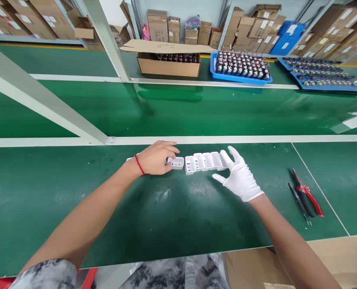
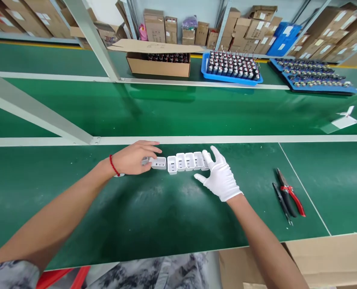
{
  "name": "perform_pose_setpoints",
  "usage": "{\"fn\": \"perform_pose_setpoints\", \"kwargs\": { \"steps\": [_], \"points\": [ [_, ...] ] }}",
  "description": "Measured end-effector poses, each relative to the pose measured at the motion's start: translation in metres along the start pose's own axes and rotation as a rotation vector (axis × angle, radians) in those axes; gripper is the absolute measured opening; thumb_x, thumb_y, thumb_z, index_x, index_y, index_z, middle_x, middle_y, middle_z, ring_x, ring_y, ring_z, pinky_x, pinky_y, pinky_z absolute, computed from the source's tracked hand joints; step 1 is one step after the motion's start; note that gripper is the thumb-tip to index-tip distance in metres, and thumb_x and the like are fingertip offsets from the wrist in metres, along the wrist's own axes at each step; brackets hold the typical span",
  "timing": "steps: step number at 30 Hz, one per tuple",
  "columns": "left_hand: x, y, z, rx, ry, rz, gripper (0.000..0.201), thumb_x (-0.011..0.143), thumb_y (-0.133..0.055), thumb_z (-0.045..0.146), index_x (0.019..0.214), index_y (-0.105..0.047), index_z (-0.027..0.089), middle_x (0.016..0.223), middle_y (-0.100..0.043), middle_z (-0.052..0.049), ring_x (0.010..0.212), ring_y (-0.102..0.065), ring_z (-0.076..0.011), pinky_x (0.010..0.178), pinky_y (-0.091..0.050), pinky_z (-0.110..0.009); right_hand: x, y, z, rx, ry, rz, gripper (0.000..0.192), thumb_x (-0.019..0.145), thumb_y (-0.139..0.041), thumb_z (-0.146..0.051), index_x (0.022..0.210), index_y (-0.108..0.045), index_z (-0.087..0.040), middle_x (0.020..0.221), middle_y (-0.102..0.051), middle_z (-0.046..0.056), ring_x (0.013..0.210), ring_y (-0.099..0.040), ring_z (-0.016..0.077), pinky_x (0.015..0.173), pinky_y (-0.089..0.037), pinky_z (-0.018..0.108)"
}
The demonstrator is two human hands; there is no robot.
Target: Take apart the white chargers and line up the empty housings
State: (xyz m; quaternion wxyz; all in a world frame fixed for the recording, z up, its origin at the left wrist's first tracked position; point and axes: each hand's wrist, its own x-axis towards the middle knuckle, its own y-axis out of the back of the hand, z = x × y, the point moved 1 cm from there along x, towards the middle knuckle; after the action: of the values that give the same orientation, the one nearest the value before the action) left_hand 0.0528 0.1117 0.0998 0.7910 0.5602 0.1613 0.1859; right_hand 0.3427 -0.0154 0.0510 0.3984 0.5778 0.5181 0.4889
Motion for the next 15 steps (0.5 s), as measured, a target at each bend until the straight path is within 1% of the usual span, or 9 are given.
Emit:
{"fn": "perform_pose_setpoints", "kwargs": {
  "steps": [2,3,5,8,9,11,13,14,15],
  "points": [
    [0.005,0.000,0.009,0.031,0.032,-0.027,0.021,0.080,-0.063,0.026,0.098,-0.071,0.017,0.122,-0.066,-0.010,0.124,-0.052,-0.0341,0.103,-0.043,-0.052,0.002,-0.002,-0.002,0.018,0.009,-0.001,0.084,0.077,-0.071,-0.050,0.147,-0.040,-0.017,0.158,-0.026,0.020,0.139,-0.039,0.0389,0.104,-0.048,0.053],
    [0.008,-0.001,0.014,0.038,0.036,-0.043,0.023,0.081,-0.063,0.027,0.101,-0.070,0.018,0.120,-0.067,-0.010,0.120,-0.054,-0.0335,0.100,-0.045,-0.051,0.003,-0.004,-0.004,0.029,0.011,-0.003,0.083,0.077,-0.071,-0.050,0.147,-0.040,-0.018,0.158,-0.025,0.020,0.139,-0.040,0.0383,0.104,-0.049,0.053],
    [0.012,-0.003,0.019,0.030,0.013,-0.071,0.022,0.082,-0.059,0.019,0.101,-0.069,0.021,0.113,-0.069,-0.007,0.114,-0.057,-0.0294,0.098,-0.046,-0.049,0.005,-0.006,-0.006,0.052,0.009,-0.009,0.079,0.079,-0.069,-0.049,0.146,-0.041,-0.019,0.158,-0.026,0.018,0.137,-0.043,0.0369,0.103,-0.050,0.052],
    [0.015,-0.005,0.021,0.011,-0.040,-0.091,0.037,0.074,-0.052,0.001,0.097,-0.069,0.025,0.107,-0.071,-0.001,0.117,-0.056,-0.0247,0.103,-0.044,-0.044,0.006,-0.010,-0.008,0.085,-0.017,-0.030,0.075,0.081,-0.067,-0.046,0.147,-0.041,-0.020,0.158,-0.027,0.017,0.135,-0.045,0.0359,0.101,-0.052,0.051],
    [0.014,-0.006,0.021,0.007,-0.054,-0.093,0.041,0.071,-0.050,-0.002,0.096,-0.069,0.025,0.108,-0.071,0.000,0.120,-0.055,-0.0238,0.105,-0.043,-0.043,0.007,-0.011,-0.009,0.097,-0.030,-0.043,0.075,0.082,-0.067,-0.045,0.147,-0.041,-0.020,0.159,-0.026,0.018,0.136,-0.045,0.0359,0.101,-0.052,0.050],
    [0.010,-0.007,0.018,-0.002,-0.071,-0.087,0.045,0.070,-0.047,-0.004,0.099,-0.069,0.023,0.118,-0.067,-0.002,0.125,-0.052,-0.0223,0.108,-0.042,-0.039,0.007,-0.013,-0.010,0.115,-0.056,-0.070,0.076,0.082,-0.067,-0.045,0.148,-0.040,-0.017,0.159,-0.025,0.019,0.136,-0.044,0.0362,0.101,-0.052,0.049],
    [0.005,-0.007,0.015,-0.017,-0.060,-0.060,0.042,0.076,-0.053,0.004,0.112,-0.065,0.022,0.131,-0.060,-0.006,0.131,-0.048,-0.0240,0.112,-0.039,-0.041,0.008,-0.014,-0.012,0.122,-0.076,-0.091,0.078,0.081,-0.067,-0.046,0.147,-0.041,-0.016,0.159,-0.024,0.020,0.136,-0.044,0.0365,0.101,-0.052,0.049],
    [0.002,-0.008,0.014,-0.021,-0.034,-0.041,0.042,0.079,-0.059,0.013,0.121,-0.061,0.021,0.137,-0.056,-0.009,0.134,-0.045,-0.0269,0.115,-0.036,-0.045,0.008,-0.014,-0.013,0.119,-0.083,-0.098,0.078,0.081,-0.067,-0.047,0.147,-0.041,-0.015,0.159,-0.024,0.020,0.135,-0.045,0.0366,0.100,-0.053,0.049],
    [0.000,-0.009,0.012,-0.019,0.006,-0.023,0.050,0.080,-0.066,0.025,0.129,-0.056,0.019,0.140,-0.053,-0.012,0.137,-0.042,-0.0302,0.117,-0.032,-0.050,0.009,-0.014,-0.014,0.113,-0.089,-0.101,0.078,0.081,-0.066,-0.048,0.147,-0.041,-0.015,0.159,-0.024,0.020,0.135,-0.046,0.0367,0.100,-0.053,0.049]
  ]
}}
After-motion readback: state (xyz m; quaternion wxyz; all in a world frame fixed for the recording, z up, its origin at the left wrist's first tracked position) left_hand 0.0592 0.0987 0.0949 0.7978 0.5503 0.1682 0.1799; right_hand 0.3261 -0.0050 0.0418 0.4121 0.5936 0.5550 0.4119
